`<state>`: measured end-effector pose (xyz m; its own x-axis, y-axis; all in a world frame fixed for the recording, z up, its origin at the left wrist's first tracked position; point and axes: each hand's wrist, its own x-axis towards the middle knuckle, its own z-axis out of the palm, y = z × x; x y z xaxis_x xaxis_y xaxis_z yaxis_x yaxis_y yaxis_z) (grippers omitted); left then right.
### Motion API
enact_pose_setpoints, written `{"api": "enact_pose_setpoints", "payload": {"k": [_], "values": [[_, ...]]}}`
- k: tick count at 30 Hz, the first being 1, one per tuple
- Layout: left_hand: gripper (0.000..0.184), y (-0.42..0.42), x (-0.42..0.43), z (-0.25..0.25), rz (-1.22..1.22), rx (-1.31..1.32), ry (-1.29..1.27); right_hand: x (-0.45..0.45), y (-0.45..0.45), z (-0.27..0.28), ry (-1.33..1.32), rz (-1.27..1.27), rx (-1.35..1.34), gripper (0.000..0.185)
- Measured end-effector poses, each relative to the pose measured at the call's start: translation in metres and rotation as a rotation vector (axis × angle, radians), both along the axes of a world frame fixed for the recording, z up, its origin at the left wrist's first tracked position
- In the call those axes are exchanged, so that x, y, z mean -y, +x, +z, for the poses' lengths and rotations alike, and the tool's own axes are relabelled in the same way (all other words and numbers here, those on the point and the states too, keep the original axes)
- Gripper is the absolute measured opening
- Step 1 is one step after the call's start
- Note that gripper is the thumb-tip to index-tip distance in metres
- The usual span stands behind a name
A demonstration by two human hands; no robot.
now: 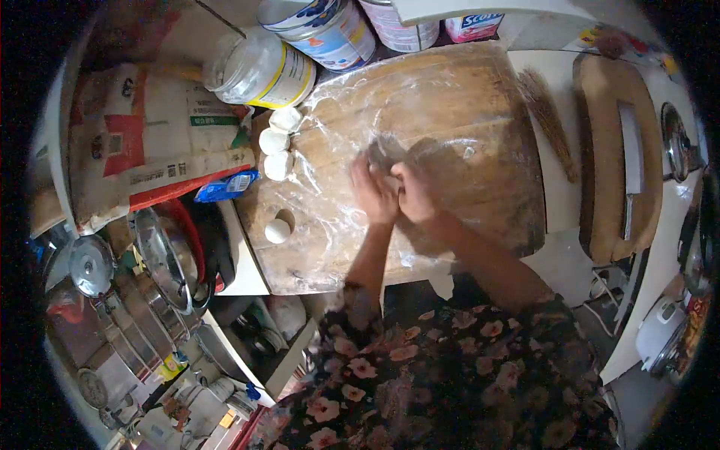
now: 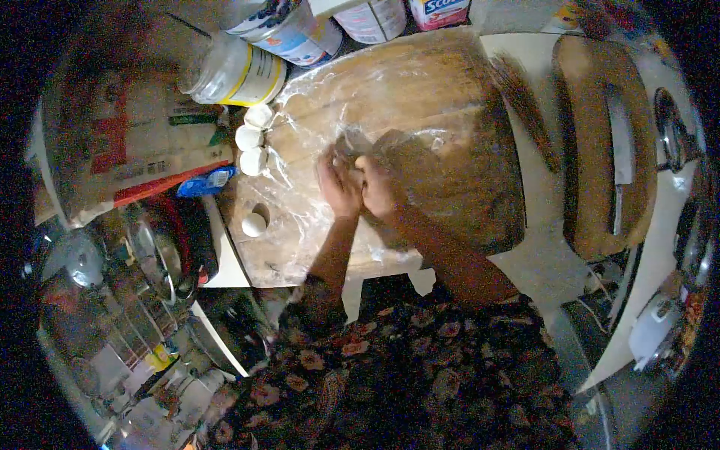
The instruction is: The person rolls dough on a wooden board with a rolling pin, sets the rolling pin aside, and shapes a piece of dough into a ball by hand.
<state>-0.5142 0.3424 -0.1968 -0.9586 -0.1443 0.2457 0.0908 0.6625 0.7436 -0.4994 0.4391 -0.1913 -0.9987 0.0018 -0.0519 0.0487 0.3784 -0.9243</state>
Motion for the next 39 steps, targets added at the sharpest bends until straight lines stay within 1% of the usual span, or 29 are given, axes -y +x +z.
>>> {"api": "enact_pose_setpoints", "payload": {"k": [1,3,8,9,10,11,12,13,14,15,16,17,18,19,20,22,23,25,26,28,30,31,32,33,35,36,37,38,39], "values": [[0.033,-0.015,0.002,0.003,0.005,0.006,0.007,-0.007,-0.004,-0.001,-0.058,0.007,0.058,0.024],[0.036,-0.049,0.008,0.006,-0.177,-0.089,-0.404,-0.011,-0.01,-0.007,-0.101,-0.002,0.16,0.025],[0.043,-0.077,0.013,-0.001,-0.109,-0.093,-0.492,0.002,-0.017,-0.022,-0.138,0.123,0.448,0.03],[0.043,-0.071,0.012,-0.006,-0.179,-0.031,-0.188,0.004,-0.015,-0.02,-0.142,0.122,0.441,0.03],[0.044,-0.064,0.013,-0.01,-0.247,0.03,0.114,0.007,-0.01,-0.018,0.038,0.04,0.146,0.029],[0.04,-0.051,0.015,-0.004,-0.306,0.102,0.167,0.009,-0.006,-0.014,0.216,-0.044,-0.149,0.028],[0.037,-0.034,0.02,0.002,-0.284,0.328,0.415,0.008,-0.004,-0.005,0.208,-0.038,-0.156,0.028],[0.035,-0.02,0.019,0.018,-0.13,0.538,0.862,0.003,-0.004,0.01,-0.046,0.042,-0.133,0.024],[0.035,-0.005,0.021,0.027,-0.121,0.538,0.856,0.003,-0.002,0.019,-0.298,0.121,-0.1,0.021],[0.033,0.006,0.022,0.032,0.072,0.545,0.99,0.022,-0.005,0.004,-0.881,0.054,0.202,0.018],[0.031,0.008,0.02,0.034,0.261,0.543,1.121,0.02,0.0,-0.011,-0.883,0.058,0.199,0.018],[0.031,0.01,0.017,0.022,0.261,0.547,1.121,0.01,0.0,0.004,-0.45,0.207,0.111,0.018],[0.029,0.013,0.012,0.004,0.199,0.406,0.89,0.004,0.0,0.011,-0.01,0.344,0.026,0.019],[0.028,0.016,0.01,-0.014,0.138,0.267,0.661,0.01,0.0,0.0,-0.056,0.076,-0.168,0.022],[0.028,0.006,0.01,-0.011,0.142,0.279,0.668,0.008,0.001,-0.007,-0.05,0.077,-0.156,0.022],[0.031,-0.038,0.017,0.003,-0.192,-0.13,-0.271,0.005,0.0,-0.02,-0.154,-0.057,-0.002,0.025],[0.031,-0.047,0.019,0.003,-0.189,-0.115,-0.266,0.007,0.001,-0.034,-0.146,-0.06,0.194,0.029],[0.037,-0.067,0.022,0.006,-0.116,-0.118,-0.445,0.006,-0.004,-0.018,-0.223,0.039,0.298,0.03],[0.037,-0.07,0.021,-0.001,-0.117,-0.13,-0.443,0.004,-0.011,-0.004,-0.297,0.129,0.392,0.031],[0.04,-0.068,0.022,-0.017,-0.152,-0.133,-0.207,0.009,-0.015,0.007,-0.296,0.084,0.422,0.028],[0.04,-0.047,0.021,0.011,-0.231,-0.113,-0.161,0.018,-0.008,-0.005,0.106,-0.035,0.126,0.024],[0.038,-0.032,0.02,0.028,-0.16,0.262,0.412,0.014,-0.007,0.003,0.1,-0.03,0.122,0.024],[0.037,-0.021,0.02,0.037,-0.07,0.632,0.988,0.005,-0.005,0.014,0.118,0.087,0.014,0.022],[0.037,-0.011,0.021,0.039,-0.061,0.629,0.984,0.0,-0.001,0.021,0.134,0.201,-0.089,0.024],[0.032,0.0,0.018,0.039,0.316,0.544,1.242,0.005,0.008,0.009,0.143,0.258,-0.193,0.026],[0.027,0.018,0.021,-0.009,0.125,0.248,0.677,0.006,0.01,0.004,0.162,0.305,-0.295,0.027],[0.026,0.02,0.012,-0.008,0.13,0.194,0.561,0.01,0.006,0.011,-0.054,0.217,-0.082,0.027],[0.025,0.019,0.005,-0.003,0.133,0.139,0.446,0.01,0.005,-0.003,-0.049,0.214,-0.078,0.027],[0.025,0.009,0.006,-0.001,0.132,0.145,0.45,0.011,0.003,-0.022,-0.121,0.12,-0.003,0.026]]}}
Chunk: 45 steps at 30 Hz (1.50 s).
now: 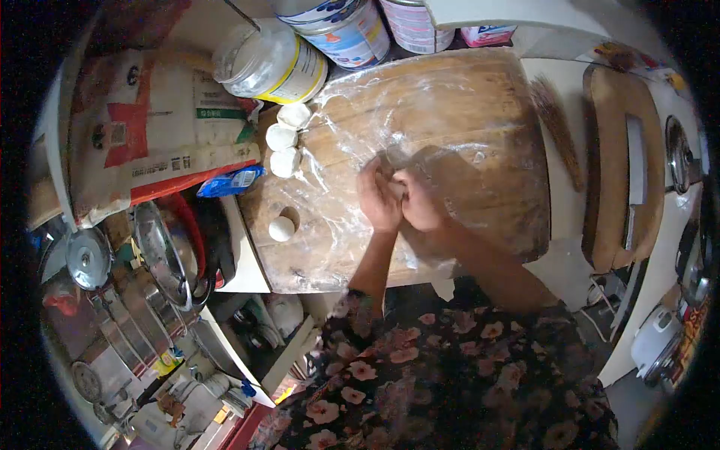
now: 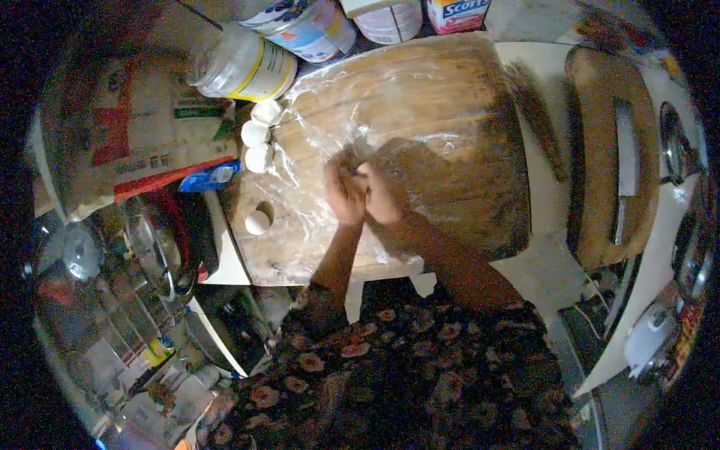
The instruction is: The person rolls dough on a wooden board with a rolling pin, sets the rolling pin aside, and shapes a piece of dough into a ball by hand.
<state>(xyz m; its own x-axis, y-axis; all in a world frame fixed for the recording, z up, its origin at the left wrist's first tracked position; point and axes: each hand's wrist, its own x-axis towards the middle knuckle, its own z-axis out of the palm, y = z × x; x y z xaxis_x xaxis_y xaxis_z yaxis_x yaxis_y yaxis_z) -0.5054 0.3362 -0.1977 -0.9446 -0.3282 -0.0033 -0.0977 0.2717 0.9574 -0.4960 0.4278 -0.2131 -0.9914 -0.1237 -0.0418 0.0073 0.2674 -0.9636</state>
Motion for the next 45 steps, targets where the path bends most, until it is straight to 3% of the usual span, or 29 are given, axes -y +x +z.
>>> {"api": "enact_pose_setpoints", "payload": {"k": [1,2,3,5,6,7,9,11,13,15,17,18,19,21,23,24,25,27,29,31,32,34,35,37,38,39,40,43,45], "values": [[0.026,-0.018,0.006,0.0,-0.093,-0.156,-0.333,0.0,0.003,-0.018,-0.065,-0.09,0.087,0.024],[0.028,-0.034,0.009,-0.001,-0.187,-0.313,-0.663,-0.007,-0.002,0.01,-0.136,-0.165,0.034,0.019],[0.028,-0.043,0.011,0.0,-0.19,-0.299,-0.656,-0.009,0.0,0.001,-0.129,-0.165,0.048,0.019],[0.031,-0.061,0.016,0.001,-0.162,-0.227,-0.942,-0.01,-0.01,-0.009,-0.038,0.027,0.43,0.016],[0.031,-0.068,0.016,-0.002,-0.156,-0.242,-0.942,-0.008,-0.007,0.008,-0.213,-0.023,0.333,0.012],[0.033,-0.07,0.015,-0.004,-0.191,-0.285,-0.835,-0.003,-0.007,0.012,-0.213,-0.026,0.326,0.012],[0.035,-0.063,0.018,-0.014,-0.231,-0.335,-0.732,0.003,-0.006,0.015,0.16,-0.116,0.067,0.023],[0.037,-0.035,0.02,-0.016,-0.439,-0.039,-0.375,-0.003,-0.003,0.027,0.214,-0.115,-0.055,0.021],[0.04,-0.013,0.006,0.046,-0.197,0.401,0.633,-0.011,0.0,0.033,0.263,-0.098,-0.171,0.02],[0.039,0.002,0.01,0.035,-0.118,0.374,0.763,-0.019,0.002,0.039,0.277,0.182,-0.342,0.02],[0.036,0.015,-0.008,0.016,0.1,0.159,0.462,-0.016,0.005,0.04,0.308,0.2,-0.22,0.023],[0.032,0.013,-0.015,0.001,0.052,0.048,0.216,-0.013,0.004,0.028,0.199,0.04,-0.098,0.024],[0.03,0.012,-0.009,-0.012,-0.105,-0.066,-0.188,-0.01,0.006,0.015,0.089,-0.114,0.027,0.025],[0.029,-0.023,-0.002,-0.005,-0.215,-0.255,-0.627,-0.018,-0.001,0.005,0.052,-0.157,0.024,0.023],[0.032,-0.05,0.005,0.002,-0.243,-0.218,-0.706,-0.022,-0.003,0.025,0.004,-0.176,0.232,0.025],[0.035,-0.06,0.008,0.001,-0.262,-0.205,-0.798,-0.024,-0.012,0.022,-0.017,-0.033,0.427,0.028],[0.035,-0.065,0.006,0.001,-0.259,-0.221,-0.799,-0.021,-0.014,0.018,-0.018,-0.036,0.411,0.028],[0.04,-0.064,0.005,-0.006,-0.275,-0.189,-0.66,-0.012,-0.012,0.014,0.101,-0.123,0.208,0.028],[0.045,-0.04,0.007,0.0,-0.491,0.007,-0.39,-0.013,-0.008,0.021,0.155,-0.153,0.06,0.028],[0.048,-0.015,-0.003,0.031,-0.319,0.338,0.427,-0.012,-0.002,0.025,0.204,-0.161,-0.078,0.028],[0.048,-0.006,-0.002,0.033,-0.313,0.34,0.422,-0.017,0.003,0.023,0.209,-0.056,-0.197,0.028],[0.048,0.005,-0.006,0.034,0.044,0.343,0.761,-0.026,0.01,0.018,0.223,0.147,-0.435,0.027],[0.044,0.013,-0.013,0.02,0.097,0.243,0.674,-0.027,0.009,0.023,0.226,0.144,-0.433,0.027],[0.036,0.011,-0.027,0.016,0.057,0.201,0.108,-0.027,0.004,0.035,0.024,-0.007,-0.164,0.023],[0.034,0.008,-0.025,0.006,-0.066,0.037,-0.184,-0.022,0.006,0.016,0.084,-0.105,0.019,0.023],[0.033,-0.006,-0.022,-0.001,-0.191,-0.136,-0.473,-0.024,0.005,0.018,0.088,-0.103,0.027,0.023],[0.035,-0.026,-0.017,-0.006,-0.269,-0.321,-0.56,-0.031,0.0,0.019,0.078,-0.162,0.057,0.022],[0.038,-0.062,-0.01,0.001,-0.273,-0.28,-0.829,-0.032,-0.002,0.012,0.01,-0.195,0.243,0.025],[0.039,-0.067,-0.009,-0.007,-0.244,-0.308,-0.768,-0.028,-0.009,0.018,-0.31,-0.043,0.54,0.029]]}}
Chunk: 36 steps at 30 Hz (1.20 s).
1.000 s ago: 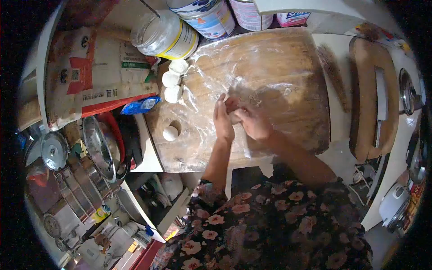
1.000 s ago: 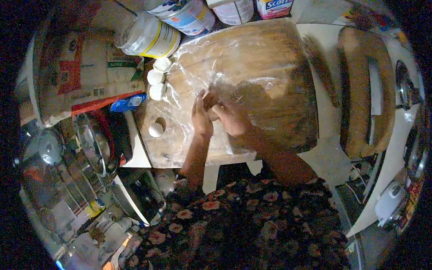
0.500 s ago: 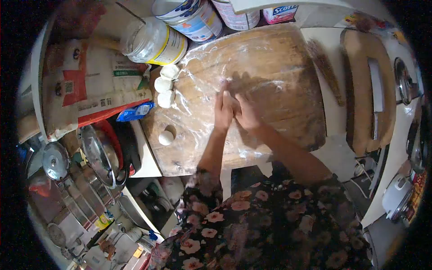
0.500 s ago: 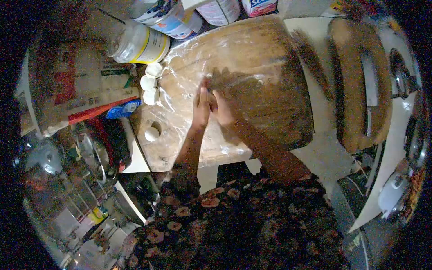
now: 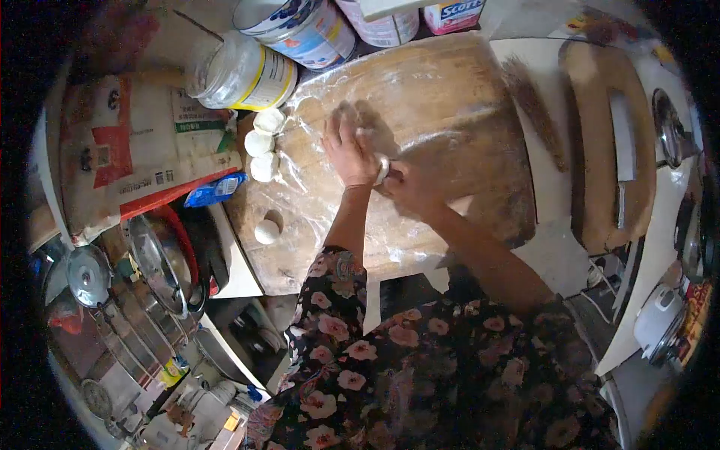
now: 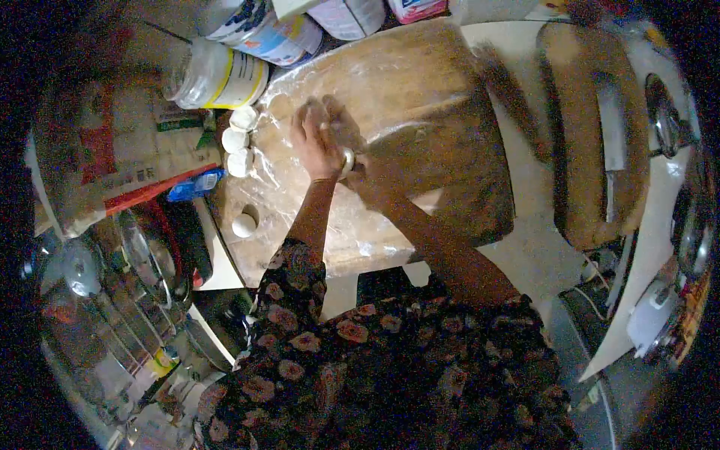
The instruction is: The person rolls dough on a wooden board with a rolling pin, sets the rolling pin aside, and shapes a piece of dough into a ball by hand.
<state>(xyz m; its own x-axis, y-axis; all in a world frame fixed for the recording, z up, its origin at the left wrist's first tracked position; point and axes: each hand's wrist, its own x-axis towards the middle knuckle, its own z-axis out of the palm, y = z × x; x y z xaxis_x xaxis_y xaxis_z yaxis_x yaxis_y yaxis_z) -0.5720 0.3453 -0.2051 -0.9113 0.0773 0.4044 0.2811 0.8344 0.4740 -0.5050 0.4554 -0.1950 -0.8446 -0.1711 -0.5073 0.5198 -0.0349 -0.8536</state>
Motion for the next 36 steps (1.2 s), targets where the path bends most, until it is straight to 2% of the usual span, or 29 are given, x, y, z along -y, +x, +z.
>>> {"api": "enact_pose_setpoints", "payload": {"k": [1,2,4,5,7,8,10,11,12,14,16,17,20,22,23,24,25,26,27,28,29,30,31,32,33,34,36], "values": [[0.041,0.002,0.0,-0.006,0.014,-0.006,0.062,-0.007,0.0,0.02,0.321,0.103,-0.121,0.033],[0.041,0.007,-0.005,0.003,0.008,-0.015,0.062,-0.006,0.003,0.017,0.321,0.095,-0.13,0.033],[0.043,0.039,-0.011,0.028,-0.104,0.73,0.955,0.003,0.012,0.003,0.243,-0.173,-0.561,0.039],[0.046,0.05,-0.012,0.039,-0.042,0.774,1.12,0.001,0.015,0.008,0.235,-0.171,-0.562,0.039],[0.048,0.066,-0.006,0.035,0.11,0.824,1.474,-0.008,0.02,0.021,0.203,-0.051,-0.519,0.02],[0.048,0.072,-0.008,0.037,0.111,0.825,1.473,-0.01,0.019,0.025,0.202,-0.051,-0.517,0.02],[0.044,0.084,-0.022,0.035,0.332,0.623,1.289,-0.017,0.017,0.027,0.521,0.249,-0.824,0.025],[0.037,0.083,-0.032,0.027,0.352,0.529,1.06,-0.009,0.022,0.005,0.369,0.057,-0.621,0.027],[0.037,0.079,-0.031,0.018,0.354,0.539,1.061,-0.013,0.021,0.002,0.372,0.057,-0.611,0.027],[0.032,0.058,-0.024,0.0,-0.053,0.101,0.165,-0.023,0.016,-0.002,0.402,-0.06,-0.353,0.027],[0.031,0.024,-0.024,0.008,-0.08,0.008,-0.03,-0.027,0.018,0.011,0.498,-0.108,-0.366,0.028],[0.034,0.013,-0.025,0.016,-0.064,0.079,-0.035,-0.028,0.018,0.012,0.501,-0.068,-0.307,0.027],[0.039,0.001,-0.02,-0.008,-0.07,0.0,0.065,-0.028,0.006,0.028,0.459,0.058,-0.228,0.023],[0.043,0.022,-0.017,0.005,-0.205,0.332,0.229,-0.016,0.011,0.032,0.665,-0.086,-0.396,0.024],[0.044,0.036,-0.021,0.026,-0.152,0.566,0.61,-0.017,0.013,0.03,0.657,-0.093,-0.398,0.024],[0.045,0.049,-0.025,0.043,-0.082,0.793,0.994,-0.022,0.016,0.026,0.502,-0.061,-0.482,0.026],[0.045,0.058,-0.022,0.045,-0.075,0.791,0.987,-0.022,0.018,0.022,0.347,-0.026,-0.561,0.028],[0.047,0.067,-0.019,0.043,0.112,0.799,1.218,-0.016,0.022,0.018,0.339,-0.022,-0.556,0.028],[0.049,0.075,-0.018,0.042,0.304,0.794,1.446,-0.011,0.026,0.015,0.335,-0.006,-0.706,0.031],[0.047,0.085,-0.026,0.039,0.276,0.638,1.428,-0.009,0.027,0.011,0.336,0.008,-0.859,0.033],[0.046,0.087,-0.033,0.033,0.237,0.561,1.144,-0.019,0.021,0.033,0.32,0.138,-0.677,0.033],[0.045,0.091,-0.038,0.026,0.198,0.483,0.863,-0.02,0.022,0.026,0.325,0.137,-0.668,0.033],[0.041,0.091,-0.043,0.013,0.028,0.417,1.081,-0.018,0.025,0.017,0.371,-0.006,-0.606,0.028],[0.041,0.079,-0.039,0.011,0.029,0.424,1.088,-0.019,0.026,0.01,0.423,-0.151,-0.548,0.026],[0.039,0.057,-0.031,0.011,-0.041,0.237,0.542,-0.024,0.025,0.005,0.47,-0.103,-0.422,0.028],[0.037,0.045,-0.025,0.009,-0.098,0.053,-0.006,-0.027,0.023,0.004,0.48,-0.101,-0.414,0.028],[0.035,0.031,-0.024,0.004,-0.034,0.041,-0.052,-0.024,0.018,0.005,0.342,-0.111,-0.063,0.027]]}}
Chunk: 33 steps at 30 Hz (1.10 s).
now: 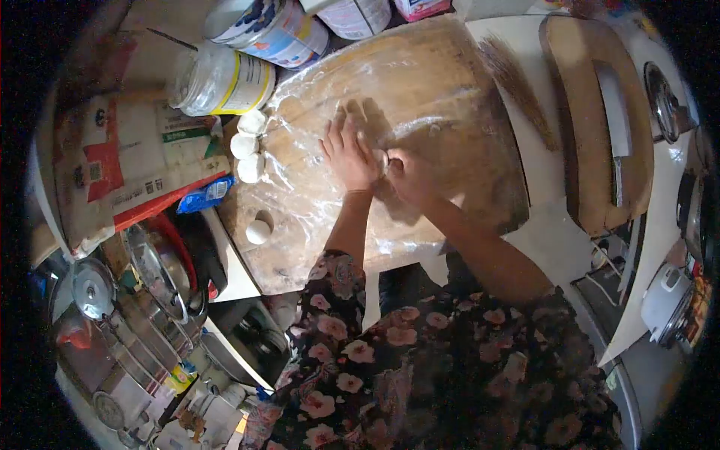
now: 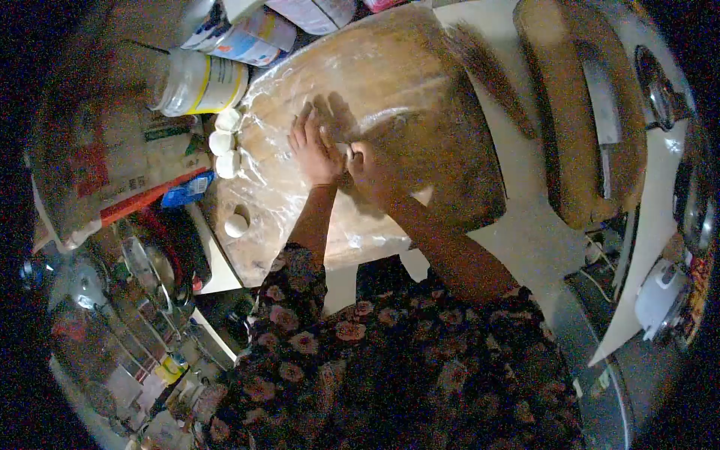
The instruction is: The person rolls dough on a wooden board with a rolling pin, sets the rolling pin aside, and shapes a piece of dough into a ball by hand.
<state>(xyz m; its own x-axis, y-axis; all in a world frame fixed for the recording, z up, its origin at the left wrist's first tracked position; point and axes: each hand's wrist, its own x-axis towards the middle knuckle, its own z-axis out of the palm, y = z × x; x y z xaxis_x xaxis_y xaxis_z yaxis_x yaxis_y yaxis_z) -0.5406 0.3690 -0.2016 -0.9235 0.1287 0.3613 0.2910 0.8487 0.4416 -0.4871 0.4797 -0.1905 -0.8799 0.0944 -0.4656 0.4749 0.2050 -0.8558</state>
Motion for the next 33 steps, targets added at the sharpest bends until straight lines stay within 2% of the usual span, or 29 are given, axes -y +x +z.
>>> {"api": "enact_pose_setpoints", "payload": {"k": [1,2,4,5,6,7,8,10,11,12,14,15,16,18,22,23,24,25,26,28,29,31,32,33], "values": [[0.034,-0.011,-0.001,0.001,0.055,-0.046,-0.047,-0.002,0.0,-0.01,0.092,0.132,-0.147,0.029],[0.034,-0.013,-0.001,0.0,0.05,-0.058,-0.045,-0.002,-0.003,0.0,0.094,0.127,-0.158,0.029],[0.037,-0.007,0.001,-0.013,-0.075,0.05,0.209,0.0,-0.005,0.028,0.304,0.227,-0.144,0.029],[0.042,0.003,0.011,-0.028,-0.107,0.517,0.582,0.002,-0.003,0.024,0.299,0.222,-0.15,0.029],[0.044,0.015,0.009,0.007,-0.02,0.81,0.784,0.006,0.001,0.011,0.309,0.1,-0.435,0.028],[0.044,0.022,0.003,0.03,0.077,0.815,1.05,0.012,0.005,-0.001,0.311,-0.023,-0.715,0.028],[0.044,0.032,0.0,0.04,0.18,0.81,1.316,0.02,0.009,-0.012,0.298,-0.019,-0.713,0.028],[0.041,0.05,0.004,0.036,0.265,0.757,1.398,0.03,0.016,-0.028,-0.688,-0.078,-0.077,0.026],[0.039,0.052,0.001,0.033,0.333,0.707,1.484,0.028,0.012,-0.023,-0.687,-0.081,-0.075,0.026],[0.039,0.052,-0.006,0.028,0.33,0.715,1.485,0.023,0.008,-0.02,-0.436,-0.037,-0.268,0.025],[0.036,0.056,-0.019,0.018,0.177,0.433,0.898,0.013,0.007,-0.011,0.08,0.064,-0.617,0.024],[0.036,0.046,-0.018,0.014,0.174,0.44,0.903,0.003,0.005,-0.001,0.096,0.121,-0.317,0.022],[0.036,0.025,-0.012,0.01,0.085,0.297,0.625,-0.003,-0.001,0.004,0.11,0.112,-0.317,0.022],[0.036,0.007,-0.001,0.004,-0.06,0.024,0.061,-0.005,0.004,0.011,0.12,0.036,-0.149,0.024],[0.039,-0.005,0.001,-0.003,0.047,0.04,0.02,-0.001,0.002,-0.011,0.15,0.167,-0.176,0.031],[0.041,0.001,0.0,0.0,-0.024,0.173,0.142,0.001,0.005,-0.012,0.152,0.161,-0.183,0.031],[0.042,0.007,0.003,-0.002,-0.096,0.31,0.257,0.007,0.01,-0.011,0.221,0.069,-0.402,0.032],[0.044,0.019,0.013,-0.018,-0.031,0.631,0.655,0.012,0.013,-0.01,0.285,-0.022,-0.617,0.033],[0.042,0.028,0.002,0.028,0.105,0.925,0.994,0.011,0.013,-0.008,0.275,-0.019,-0.618,0.033],[0.038,0.041,0.006,0.042,0.234,0.9,1.447,0.004,0.012,0.006,0.055,0.341,-0.323,0.035],[0.038,0.048,0.005,0.04,0.244,0.9,1.444,0.005,0.013,0.011,0.047,0.345,-0.319,0.035],[0.037,0.057,-0.004,0.023,0.354,0.602,1.393,0.004,0.013,0.016,0.336,0.542,-0.488,0.032],[0.037,0.056,-0.007,0.012,0.353,0.611,1.397,0.004,0.011,0.012,0.341,0.541,-0.48,0.032],[0.032,0.054,-0.009,0.002,0.237,0.421,1.017,0.007,0.011,0.007,0.147,0.267,-0.454,0.032]]}}
